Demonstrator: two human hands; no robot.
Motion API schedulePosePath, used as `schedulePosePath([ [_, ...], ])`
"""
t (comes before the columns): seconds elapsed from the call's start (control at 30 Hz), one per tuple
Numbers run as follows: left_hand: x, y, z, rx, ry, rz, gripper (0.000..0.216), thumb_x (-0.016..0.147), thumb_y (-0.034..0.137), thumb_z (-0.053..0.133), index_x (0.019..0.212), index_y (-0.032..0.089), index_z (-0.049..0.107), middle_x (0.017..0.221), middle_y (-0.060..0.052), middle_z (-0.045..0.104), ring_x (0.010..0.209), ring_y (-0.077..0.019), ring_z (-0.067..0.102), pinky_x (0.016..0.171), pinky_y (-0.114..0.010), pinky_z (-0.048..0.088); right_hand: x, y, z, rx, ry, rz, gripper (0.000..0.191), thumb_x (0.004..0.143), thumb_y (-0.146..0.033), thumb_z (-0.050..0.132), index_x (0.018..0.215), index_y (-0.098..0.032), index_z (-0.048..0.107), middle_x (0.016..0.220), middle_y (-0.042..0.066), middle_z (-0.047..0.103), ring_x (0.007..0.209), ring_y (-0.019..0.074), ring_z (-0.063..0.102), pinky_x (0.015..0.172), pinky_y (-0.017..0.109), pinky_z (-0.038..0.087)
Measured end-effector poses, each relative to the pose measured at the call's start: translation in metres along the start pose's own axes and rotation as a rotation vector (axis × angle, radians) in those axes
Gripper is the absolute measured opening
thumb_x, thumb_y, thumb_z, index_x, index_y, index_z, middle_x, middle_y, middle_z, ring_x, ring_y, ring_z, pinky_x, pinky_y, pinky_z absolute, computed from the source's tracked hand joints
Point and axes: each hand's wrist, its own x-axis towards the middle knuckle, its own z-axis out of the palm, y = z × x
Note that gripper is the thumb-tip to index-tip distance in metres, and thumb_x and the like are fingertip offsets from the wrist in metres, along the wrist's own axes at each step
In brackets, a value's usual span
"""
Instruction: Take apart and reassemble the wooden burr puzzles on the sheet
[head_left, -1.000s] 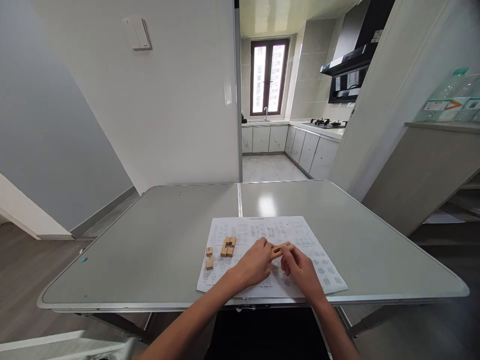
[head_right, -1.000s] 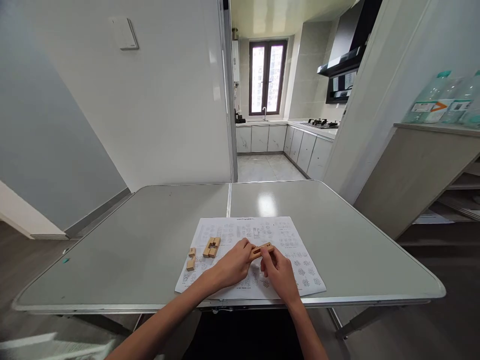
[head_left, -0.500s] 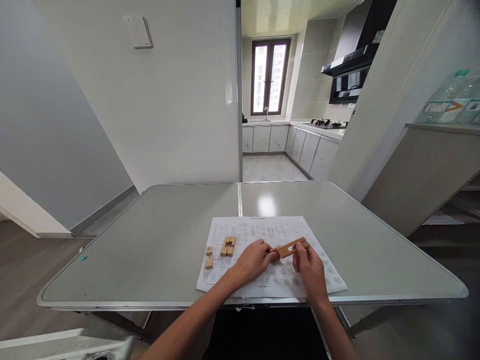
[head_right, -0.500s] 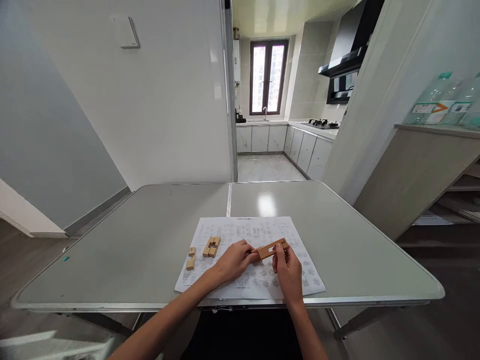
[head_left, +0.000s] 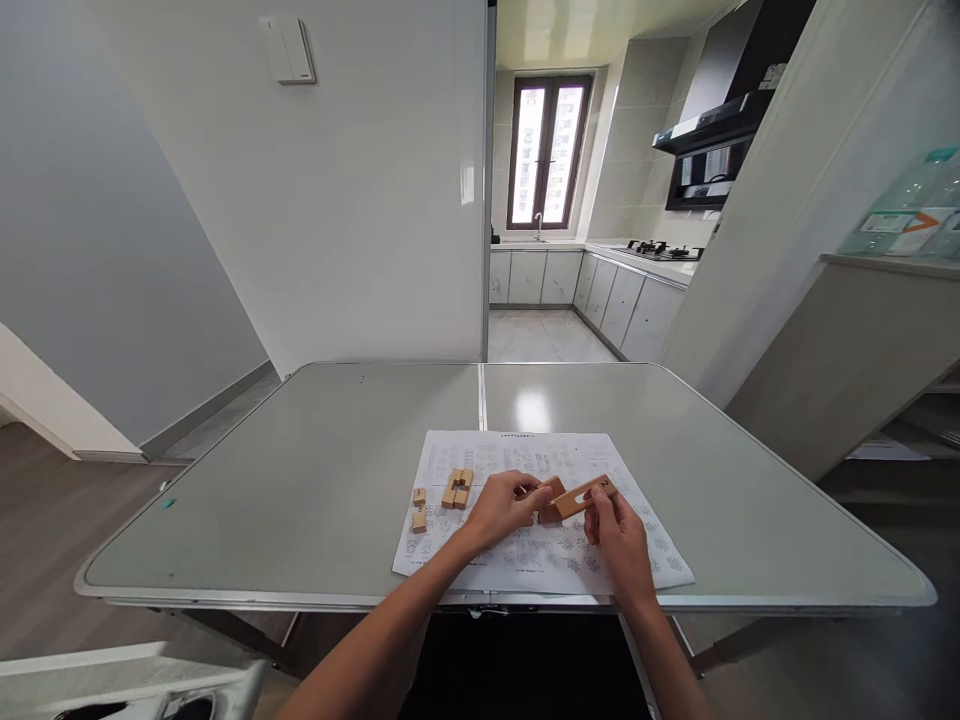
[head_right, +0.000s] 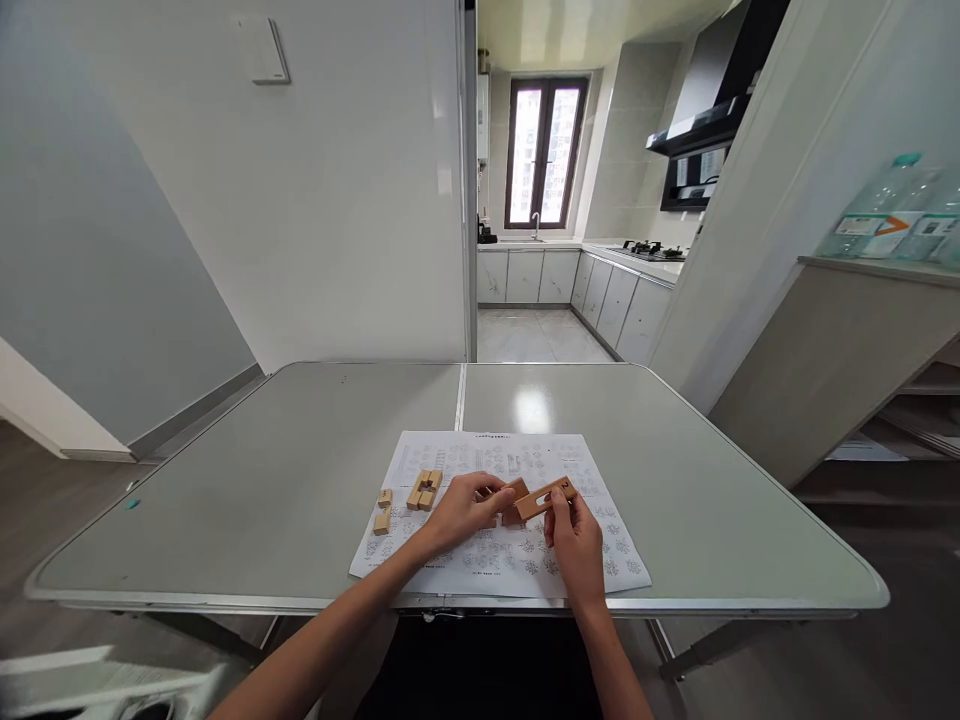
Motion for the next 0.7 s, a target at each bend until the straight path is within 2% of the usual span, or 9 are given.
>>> schedulePosePath([
  [0.07,-0.002,0.003,-0.002,-0.034,0.048,-0.002,0.045,0.097,0.057,0.053,0.099,0.019,0.076,0.095,-0.007,0.076,0.082,-0.0207,0.066,0.071,-0.028,0.047,0.0,-0.001,0.001,0.032,-0.002,0.016,0.043,0.096,-0.063,0.052,0.083,-0.023,0.058,0.056,-0.006,0.046,0.05,0.014,0.041,0.047,0.025,0.036],
  [0.13,-0.006,0.005,-0.003,-0.109,0.081,-0.022,0.047,0.099,0.06,0.046,0.105,0.02,0.07,0.087,-0.004,0.073,0.072,-0.0177,0.064,0.065,-0.027,0.046,-0.001,-0.002,0.001,0.059,-0.003,0.022,0.043,0.096,-0.063,0.053,0.083,-0.023,0.058,0.057,-0.006,0.046,0.05,0.0139,0.042,0.047,0.025,0.036],
  [0.23,-0.016,0.007,-0.003,-0.328,0.058,-0.097,0.05,0.099,0.067,0.039,0.104,0.022,0.06,0.067,0.004,0.055,0.052,-0.0121,0.049,0.051,-0.023,0.037,-0.002,-0.004,0.001,0.074,-0.01,0.033,0.044,0.095,-0.064,0.053,0.079,-0.023,0.057,0.059,-0.004,0.052,0.049,0.0138,0.044,0.047,0.025,0.038],
  [0.3,-0.024,0.007,-0.002,-0.445,0.005,-0.141,0.05,0.1,0.067,0.036,0.102,0.022,0.056,0.064,0.006,0.044,0.05,-0.0102,0.039,0.048,-0.022,0.031,-0.002,-0.005,0.001,0.043,-0.023,0.039,0.044,0.093,-0.064,0.056,0.08,-0.022,0.059,0.066,0.0,0.063,0.05,0.0141,0.049,0.047,0.026,0.04],
  [0.4,-0.038,0.007,-0.002,-0.616,-0.109,-0.209,0.04,0.103,0.058,0.034,0.111,0.022,0.051,0.074,0.006,0.046,0.05,-0.0076,0.03,0.047,-0.02,0.024,-0.002,-0.006,0.0,-0.029,-0.076,0.027,0.044,0.089,-0.063,0.064,0.092,-0.02,0.066,0.084,0.007,0.076,0.052,0.0157,0.056,0.049,0.027,0.043],
  [0.5,-0.051,0.008,-0.001,-0.705,-0.143,-0.241,0.034,0.102,0.05,0.045,0.121,0.022,0.046,0.084,0.005,0.048,0.053,-0.0061,0.028,0.048,-0.018,0.024,-0.001,-0.006,0.001,-0.038,-0.184,-0.008,0.047,0.088,-0.065,0.065,0.098,-0.019,0.068,0.096,0.012,0.079,0.061,0.0196,0.064,0.051,0.028,0.045],
  [0.57,-0.058,0.008,-0.001,-0.683,-0.138,-0.201,0.039,0.101,0.052,0.05,0.123,0.021,0.047,0.089,0.003,0.05,0.053,-0.005,0.03,0.047,-0.018,0.025,-0.001,-0.007,0.002,-0.03,-0.263,-0.032,0.049,0.088,-0.066,0.065,0.1,-0.019,0.069,0.096,0.013,0.079,0.067,0.0225,0.068,0.052,0.029,0.046],
  [0.7,-0.068,0.006,0.002,-0.693,-0.132,-0.14,0.047,0.101,0.059,0.047,0.127,0.02,0.049,0.093,0.001,0.056,0.044,-0.0018,0.031,0.039,-0.019,0.022,-0.003,-0.012,0.004,-0.054,-0.358,-0.083,0.051,0.092,-0.067,0.06,0.109,-0.02,0.069,0.087,0.01,0.079,0.067,0.0234,0.069,0.054,0.03,0.048],
])
